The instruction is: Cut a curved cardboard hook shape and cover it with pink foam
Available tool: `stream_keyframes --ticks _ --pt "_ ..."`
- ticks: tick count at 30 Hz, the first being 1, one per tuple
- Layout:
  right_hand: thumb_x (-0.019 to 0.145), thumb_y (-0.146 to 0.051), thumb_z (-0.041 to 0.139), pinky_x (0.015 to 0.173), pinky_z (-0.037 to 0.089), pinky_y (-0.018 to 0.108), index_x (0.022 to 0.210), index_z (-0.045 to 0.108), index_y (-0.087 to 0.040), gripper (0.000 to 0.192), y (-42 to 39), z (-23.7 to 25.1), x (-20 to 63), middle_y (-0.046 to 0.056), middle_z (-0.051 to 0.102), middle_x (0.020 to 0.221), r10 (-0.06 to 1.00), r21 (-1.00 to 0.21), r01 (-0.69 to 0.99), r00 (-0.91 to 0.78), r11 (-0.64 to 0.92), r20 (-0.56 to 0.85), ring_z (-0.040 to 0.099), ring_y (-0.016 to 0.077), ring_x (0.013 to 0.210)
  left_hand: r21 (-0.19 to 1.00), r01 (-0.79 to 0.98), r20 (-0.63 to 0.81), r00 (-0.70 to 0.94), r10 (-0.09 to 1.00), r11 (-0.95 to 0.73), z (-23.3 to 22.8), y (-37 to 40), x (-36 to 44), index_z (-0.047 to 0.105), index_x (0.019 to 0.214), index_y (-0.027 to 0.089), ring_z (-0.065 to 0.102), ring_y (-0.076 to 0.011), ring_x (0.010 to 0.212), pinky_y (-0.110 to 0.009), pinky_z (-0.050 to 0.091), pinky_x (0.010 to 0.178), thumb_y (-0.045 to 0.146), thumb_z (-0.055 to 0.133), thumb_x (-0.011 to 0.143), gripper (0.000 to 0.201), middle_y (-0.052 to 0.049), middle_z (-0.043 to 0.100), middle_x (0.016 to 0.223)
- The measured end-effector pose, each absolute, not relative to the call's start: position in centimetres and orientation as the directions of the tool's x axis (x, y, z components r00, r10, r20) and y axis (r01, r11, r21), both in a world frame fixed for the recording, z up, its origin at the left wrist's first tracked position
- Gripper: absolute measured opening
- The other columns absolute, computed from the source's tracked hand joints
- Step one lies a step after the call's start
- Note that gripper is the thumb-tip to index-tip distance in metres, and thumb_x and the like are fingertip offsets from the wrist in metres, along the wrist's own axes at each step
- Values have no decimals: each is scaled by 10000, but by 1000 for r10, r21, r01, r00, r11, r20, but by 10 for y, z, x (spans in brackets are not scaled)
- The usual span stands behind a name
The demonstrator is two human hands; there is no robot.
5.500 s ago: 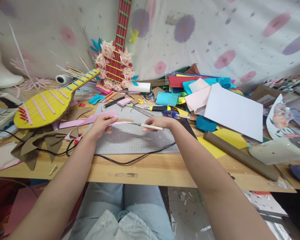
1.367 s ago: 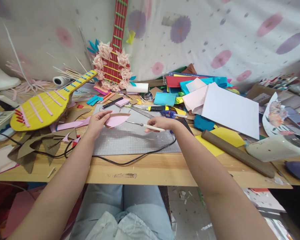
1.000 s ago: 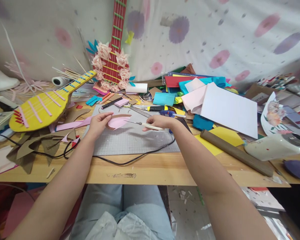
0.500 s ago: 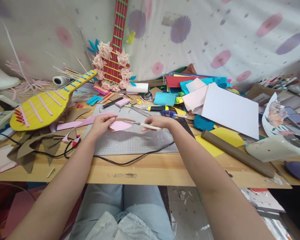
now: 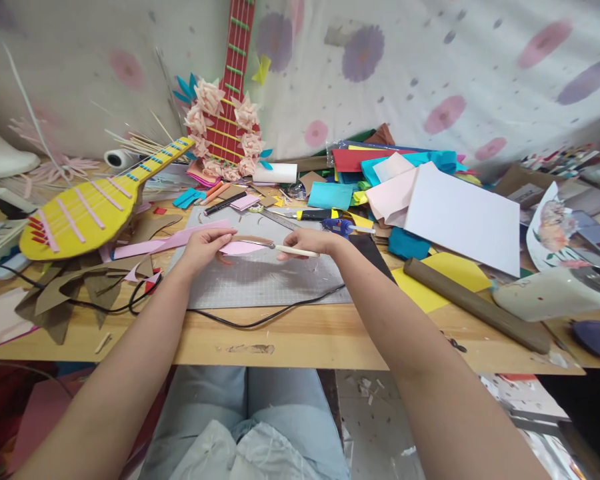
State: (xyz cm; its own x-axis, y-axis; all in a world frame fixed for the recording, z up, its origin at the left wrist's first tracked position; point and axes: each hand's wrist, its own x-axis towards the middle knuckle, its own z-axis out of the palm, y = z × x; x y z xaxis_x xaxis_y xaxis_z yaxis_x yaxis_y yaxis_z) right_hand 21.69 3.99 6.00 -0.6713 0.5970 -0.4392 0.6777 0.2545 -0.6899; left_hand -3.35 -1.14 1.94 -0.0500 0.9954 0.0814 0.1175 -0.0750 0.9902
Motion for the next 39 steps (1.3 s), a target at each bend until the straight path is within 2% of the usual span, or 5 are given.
stream_keyframes --ticks 17,31,39 --pt "589 -569 635 419 237 202 689 542 -141 449 32 66 216 -48 442 490 615 -686 694 -644 219 -455 363 45 432 994 97 44 -18 999 -42 20 -11 -35 699 912 141 452 -70 383 -226 445 379 292 638 640 318 10 565 549" --pt "565 -604 627 449 222 209 678 556 -147 476 33 67 214 -45 445 516 676 -599 742 -609 301 -415 370 51 460 996 71 46 -3 999 -45 21 -13 -35 703 894 131 466 -74 411 -253 489 418 328 656 625 336 -6 592 573" --pt "582 -582 626 463 225 217 700 560 -153 450 33 65 214 -51 436 529 639 -635 714 -642 295 -424 366 56 473 995 76 70 -16 997 -69 21 -12 -34 709 876 143 473 -74 437 -215 465 408 329 662 616 323 -12 600 579"
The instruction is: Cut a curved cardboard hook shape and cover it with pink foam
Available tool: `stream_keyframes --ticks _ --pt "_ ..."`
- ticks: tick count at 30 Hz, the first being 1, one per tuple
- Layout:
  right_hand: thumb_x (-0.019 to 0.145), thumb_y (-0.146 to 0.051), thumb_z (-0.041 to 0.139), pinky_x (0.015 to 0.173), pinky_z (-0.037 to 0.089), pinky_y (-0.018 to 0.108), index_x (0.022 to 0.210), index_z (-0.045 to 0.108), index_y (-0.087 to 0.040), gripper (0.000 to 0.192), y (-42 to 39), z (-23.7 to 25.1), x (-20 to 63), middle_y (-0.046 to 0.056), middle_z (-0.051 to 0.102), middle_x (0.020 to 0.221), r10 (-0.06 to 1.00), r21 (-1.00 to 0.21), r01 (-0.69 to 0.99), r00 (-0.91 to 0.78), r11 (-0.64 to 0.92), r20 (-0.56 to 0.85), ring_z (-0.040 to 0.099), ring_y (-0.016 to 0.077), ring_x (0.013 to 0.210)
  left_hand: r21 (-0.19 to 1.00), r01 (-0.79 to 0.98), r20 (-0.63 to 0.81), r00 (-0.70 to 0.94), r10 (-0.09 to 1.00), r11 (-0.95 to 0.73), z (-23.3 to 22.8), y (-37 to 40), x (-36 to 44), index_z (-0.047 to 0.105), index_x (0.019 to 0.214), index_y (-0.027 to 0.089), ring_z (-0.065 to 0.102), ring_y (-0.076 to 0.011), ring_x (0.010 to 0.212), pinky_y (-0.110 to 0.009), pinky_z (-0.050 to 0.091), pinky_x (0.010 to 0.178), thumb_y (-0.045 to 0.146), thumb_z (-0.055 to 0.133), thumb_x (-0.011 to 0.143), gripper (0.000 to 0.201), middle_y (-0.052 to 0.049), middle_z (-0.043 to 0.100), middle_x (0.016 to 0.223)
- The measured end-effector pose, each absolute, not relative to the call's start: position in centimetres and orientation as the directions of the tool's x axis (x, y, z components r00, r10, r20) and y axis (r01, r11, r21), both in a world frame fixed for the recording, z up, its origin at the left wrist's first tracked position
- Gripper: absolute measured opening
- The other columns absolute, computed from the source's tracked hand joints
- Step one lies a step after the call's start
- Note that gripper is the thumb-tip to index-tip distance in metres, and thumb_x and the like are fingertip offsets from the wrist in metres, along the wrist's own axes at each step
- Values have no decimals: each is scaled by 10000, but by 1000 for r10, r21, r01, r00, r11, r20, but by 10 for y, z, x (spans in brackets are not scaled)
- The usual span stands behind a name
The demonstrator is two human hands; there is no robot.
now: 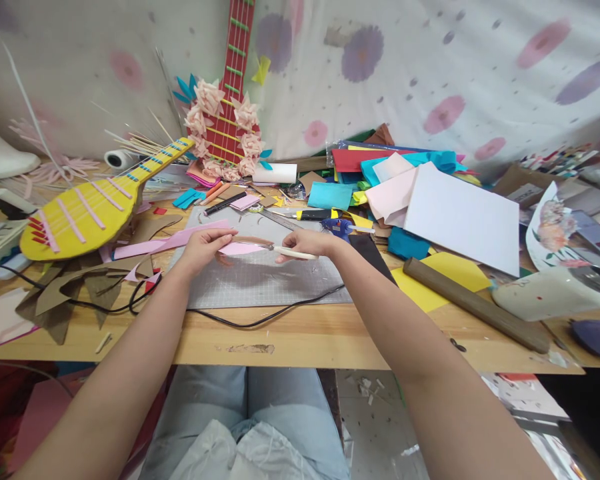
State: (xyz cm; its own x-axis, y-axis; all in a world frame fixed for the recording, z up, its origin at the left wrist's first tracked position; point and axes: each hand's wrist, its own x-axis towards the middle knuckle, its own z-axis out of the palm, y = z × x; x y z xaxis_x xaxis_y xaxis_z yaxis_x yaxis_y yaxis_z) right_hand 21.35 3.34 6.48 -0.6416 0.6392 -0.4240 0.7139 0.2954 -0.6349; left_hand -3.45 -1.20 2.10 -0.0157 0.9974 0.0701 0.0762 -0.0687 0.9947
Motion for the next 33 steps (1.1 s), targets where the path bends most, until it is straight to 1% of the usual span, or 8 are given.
stream_keyframes --ticks 5,12,19,27,33 --pt "574 -595 621 469 220 215 695 550 -155 461 34 64 212 -54 432 532 641 -629 719 -638 296 -427 355 54 477 990 108 92 -21 995 -90 23 -13 -33 714 859 142 504 -91 487 -229 470 450 333 662 612 317 -21 619 617" --pt "547 -615 623 489 221 222 667 540 -161 476 34 66 211 -51 424 550 669 -595 730 -630 336 -394 351 63 505 995 77 57 3 998 -57 22 -14 -32 706 890 132 484 -88 461 -241 463 436 339 660 615 347 -12 593 591" --pt "528 -609 635 501 226 222 659 549 -165 471 34 67 210 -46 424 553 694 -567 749 -609 344 -384 353 69 519 991 103 84 -23 996 -82 23 -14 -32 711 865 130 509 -101 495 -259 475 481 326 657 617 320 -17 606 608" --pt "532 -612 633 502 222 222 672 556 -163 477 34 71 209 -37 432 569 684 -540 759 -611 362 -400 357 74 532 1000 21 -4 29 1000 3 23 -13 -32 698 902 136 462 -83 429 -277 489 418 303 656 614 336 7 553 568" --pt "530 -615 633 503 222 224 654 545 -164 476 33 71 209 -35 428 570 690 -523 764 -609 379 -390 359 78 540 993 107 51 -12 999 -49 25 -15 -30 710 866 126 481 -90 454 -262 471 455 296 652 622 303 -6 579 574"
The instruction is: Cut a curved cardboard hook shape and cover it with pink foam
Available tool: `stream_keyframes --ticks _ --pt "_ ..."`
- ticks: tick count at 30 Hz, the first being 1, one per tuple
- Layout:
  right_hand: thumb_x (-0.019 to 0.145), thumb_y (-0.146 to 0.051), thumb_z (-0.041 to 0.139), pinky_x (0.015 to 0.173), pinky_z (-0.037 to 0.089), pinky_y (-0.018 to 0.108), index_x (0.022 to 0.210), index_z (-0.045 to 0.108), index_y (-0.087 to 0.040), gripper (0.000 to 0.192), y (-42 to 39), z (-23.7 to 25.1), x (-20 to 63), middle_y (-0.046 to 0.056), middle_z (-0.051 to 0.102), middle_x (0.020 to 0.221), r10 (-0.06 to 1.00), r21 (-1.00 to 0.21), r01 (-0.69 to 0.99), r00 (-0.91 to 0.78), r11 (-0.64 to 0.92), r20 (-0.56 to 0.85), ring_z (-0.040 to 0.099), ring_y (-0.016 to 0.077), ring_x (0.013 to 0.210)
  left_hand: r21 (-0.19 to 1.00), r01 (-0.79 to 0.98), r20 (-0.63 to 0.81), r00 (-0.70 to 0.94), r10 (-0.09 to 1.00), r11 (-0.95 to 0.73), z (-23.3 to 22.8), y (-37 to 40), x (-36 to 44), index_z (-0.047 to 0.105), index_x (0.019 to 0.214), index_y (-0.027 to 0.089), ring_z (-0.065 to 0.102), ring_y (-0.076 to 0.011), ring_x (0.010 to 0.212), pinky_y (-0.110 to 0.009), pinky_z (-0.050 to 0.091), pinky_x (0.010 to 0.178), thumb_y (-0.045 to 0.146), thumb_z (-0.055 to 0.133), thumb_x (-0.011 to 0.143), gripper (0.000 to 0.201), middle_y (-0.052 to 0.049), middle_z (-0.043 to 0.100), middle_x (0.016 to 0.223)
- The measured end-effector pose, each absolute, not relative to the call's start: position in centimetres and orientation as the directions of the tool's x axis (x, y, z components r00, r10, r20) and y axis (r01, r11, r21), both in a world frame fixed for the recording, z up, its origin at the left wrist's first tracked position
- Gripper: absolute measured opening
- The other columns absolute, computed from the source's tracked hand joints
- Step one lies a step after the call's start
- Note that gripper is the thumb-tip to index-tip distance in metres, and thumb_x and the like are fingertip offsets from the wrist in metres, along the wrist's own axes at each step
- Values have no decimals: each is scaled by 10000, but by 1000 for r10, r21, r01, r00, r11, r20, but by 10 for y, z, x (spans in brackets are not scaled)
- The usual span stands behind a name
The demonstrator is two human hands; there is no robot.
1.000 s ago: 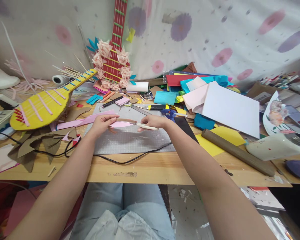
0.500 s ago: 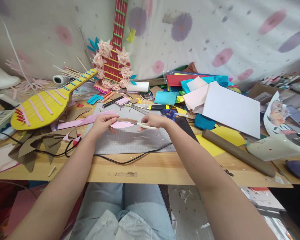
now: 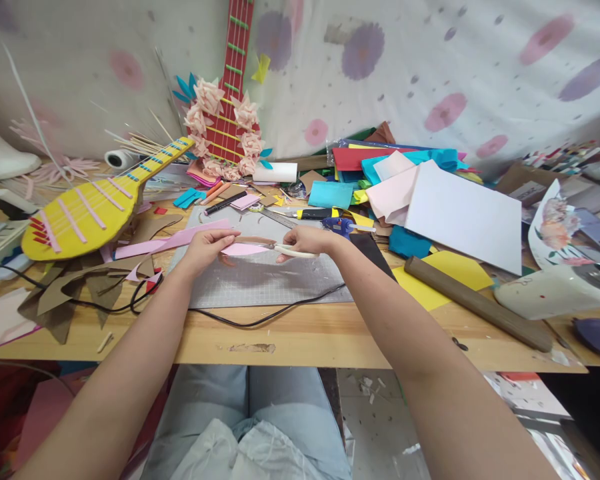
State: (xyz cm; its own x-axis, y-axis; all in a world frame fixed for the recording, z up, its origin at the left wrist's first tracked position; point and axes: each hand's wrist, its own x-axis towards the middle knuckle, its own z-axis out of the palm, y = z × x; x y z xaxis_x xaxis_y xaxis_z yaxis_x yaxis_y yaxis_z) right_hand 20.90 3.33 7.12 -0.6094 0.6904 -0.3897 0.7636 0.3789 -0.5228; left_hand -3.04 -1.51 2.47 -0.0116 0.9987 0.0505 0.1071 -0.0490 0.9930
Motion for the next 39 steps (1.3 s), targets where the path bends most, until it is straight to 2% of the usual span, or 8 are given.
stream_keyframes --ticks 8,14,28,33,39 --pt "542 -617 620 506 218 226 661 560 -160 476 32 70 209 -40 425 558 689 -544 755 -613 366 -386 352 72 526 997 60 50 5 999 -50 21 -13 -33 707 879 139 469 -78 451 -231 456 437 322 659 620 321 -3 584 583" --pt "552 -607 622 501 224 226 680 561 -163 466 34 68 209 -41 429 565 665 -563 746 -625 356 -407 354 70 524 997 67 49 -9 999 -48 24 -15 -30 716 841 136 464 -77 448 -226 452 434 273 664 614 269 -3 588 572" --pt "546 -593 635 501 241 231 691 579 -162 458 34 68 208 -40 455 564 667 -578 744 -620 334 -413 370 69 515 1000 -13 -5 20 1000 5 25 -14 -31 707 850 134 453 -73 379 -270 490 376 249 684 598 277 11 564 553" --pt "554 -601 627 486 239 225 707 567 -164 467 33 70 208 -42 454 557 636 -597 742 -626 307 -451 369 66 496 1000 -20 -20 37 999 21 26 -15 -30 706 845 136 468 -80 388 -275 502 380 249 686 599 272 17 544 528" --pt "548 -608 623 498 234 225 706 581 -161 476 33 69 207 -38 451 564 654 -581 742 -627 335 -424 366 68 513 1000 -4 -7 33 999 8 27 -15 -31 705 849 137 467 -81 383 -272 499 371 241 673 605 268 22 535 522"
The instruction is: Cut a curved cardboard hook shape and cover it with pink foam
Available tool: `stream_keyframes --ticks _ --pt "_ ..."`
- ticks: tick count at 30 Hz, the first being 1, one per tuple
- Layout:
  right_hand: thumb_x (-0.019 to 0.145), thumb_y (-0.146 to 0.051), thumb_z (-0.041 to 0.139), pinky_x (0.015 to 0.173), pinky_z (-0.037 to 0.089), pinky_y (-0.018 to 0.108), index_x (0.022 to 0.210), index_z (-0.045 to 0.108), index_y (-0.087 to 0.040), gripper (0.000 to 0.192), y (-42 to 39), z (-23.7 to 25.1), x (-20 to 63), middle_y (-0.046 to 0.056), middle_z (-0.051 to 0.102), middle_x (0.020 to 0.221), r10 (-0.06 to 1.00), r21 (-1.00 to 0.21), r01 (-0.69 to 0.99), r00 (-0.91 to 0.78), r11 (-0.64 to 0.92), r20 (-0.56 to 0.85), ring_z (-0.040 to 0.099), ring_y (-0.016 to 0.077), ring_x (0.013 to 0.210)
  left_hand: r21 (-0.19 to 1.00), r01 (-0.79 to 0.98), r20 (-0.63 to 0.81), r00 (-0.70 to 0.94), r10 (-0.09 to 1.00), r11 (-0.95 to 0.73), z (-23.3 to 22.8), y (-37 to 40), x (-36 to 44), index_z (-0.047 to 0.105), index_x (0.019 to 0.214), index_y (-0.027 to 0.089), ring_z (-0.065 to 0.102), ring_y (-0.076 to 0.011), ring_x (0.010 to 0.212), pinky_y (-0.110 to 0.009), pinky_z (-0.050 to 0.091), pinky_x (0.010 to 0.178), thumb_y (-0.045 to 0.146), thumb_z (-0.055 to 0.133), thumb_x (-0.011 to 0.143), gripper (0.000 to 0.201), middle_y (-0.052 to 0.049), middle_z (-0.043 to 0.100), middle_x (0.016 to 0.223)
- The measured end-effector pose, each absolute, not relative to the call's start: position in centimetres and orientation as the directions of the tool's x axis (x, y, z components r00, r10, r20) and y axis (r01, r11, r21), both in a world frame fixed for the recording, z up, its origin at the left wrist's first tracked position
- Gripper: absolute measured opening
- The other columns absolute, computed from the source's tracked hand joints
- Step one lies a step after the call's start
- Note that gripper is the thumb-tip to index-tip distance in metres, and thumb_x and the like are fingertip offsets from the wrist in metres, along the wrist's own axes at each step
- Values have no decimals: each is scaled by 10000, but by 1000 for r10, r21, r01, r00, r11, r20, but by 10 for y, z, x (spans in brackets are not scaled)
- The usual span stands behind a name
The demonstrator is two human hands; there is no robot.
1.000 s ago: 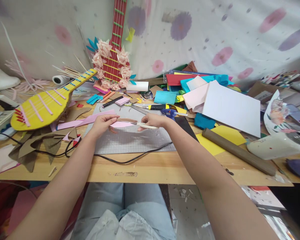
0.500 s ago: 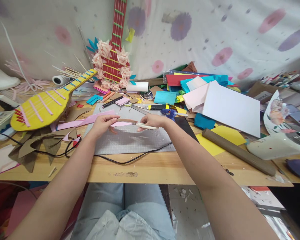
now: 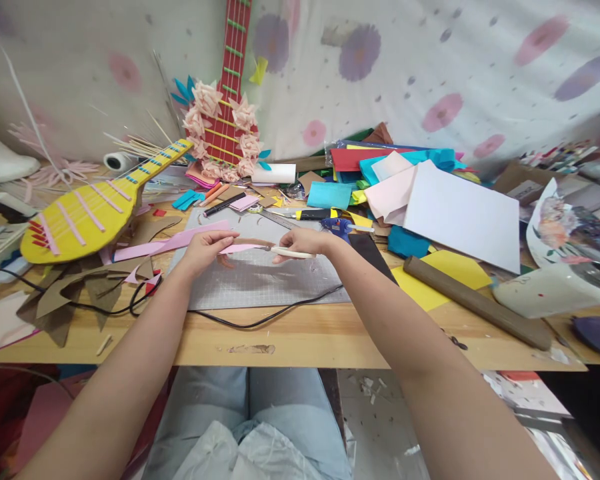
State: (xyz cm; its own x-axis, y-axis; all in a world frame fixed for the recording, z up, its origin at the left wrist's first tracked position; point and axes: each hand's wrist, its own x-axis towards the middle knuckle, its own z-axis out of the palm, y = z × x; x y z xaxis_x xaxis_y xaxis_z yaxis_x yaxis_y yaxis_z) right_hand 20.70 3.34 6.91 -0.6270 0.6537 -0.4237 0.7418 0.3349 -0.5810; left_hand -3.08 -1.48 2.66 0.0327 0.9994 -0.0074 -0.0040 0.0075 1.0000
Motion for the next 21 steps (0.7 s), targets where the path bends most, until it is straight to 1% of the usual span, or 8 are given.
stream_keyframes --ticks 4,11,14,19,21 --pt "528 -619 627 517 235 232 706 592 -159 494 35 67 207 -42 447 562 657 -592 735 -630 331 -414 363 73 525 1000 -8 -12 38 999 13 26 -15 -31 703 856 135 466 -81 385 -267 495 372 234 668 608 269 24 531 518" --pt "516 -630 629 530 234 234 678 578 -160 499 33 71 207 -40 444 575 679 -553 749 -620 364 -393 365 79 551 1000 13 -6 49 999 6 22 -14 -31 696 886 132 466 -77 387 -281 503 383 267 663 615 304 26 540 550" --pt "513 -632 630 529 231 234 677 580 -162 500 31 73 206 -41 440 574 686 -542 754 -616 371 -388 365 80 551 1000 31 -2 50 999 1 21 -13 -32 696 893 137 475 -76 394 -259 488 381 282 668 614 315 22 555 563" --pt "519 -617 633 514 219 233 644 565 -168 471 32 72 205 -39 427 559 699 -516 764 -609 388 -376 355 79 537 1000 6 -4 28 1000 4 19 -12 -31 704 870 147 474 -84 415 -246 468 390 286 672 612 295 9 565 562" --pt "522 -612 635 513 216 235 618 547 -170 461 32 71 206 -39 424 550 693 -506 762 -617 405 -373 350 79 532 1000 4 12 -19 1000 -12 18 -11 -32 705 854 145 476 -86 441 -242 465 416 282 677 604 287 4 577 572"
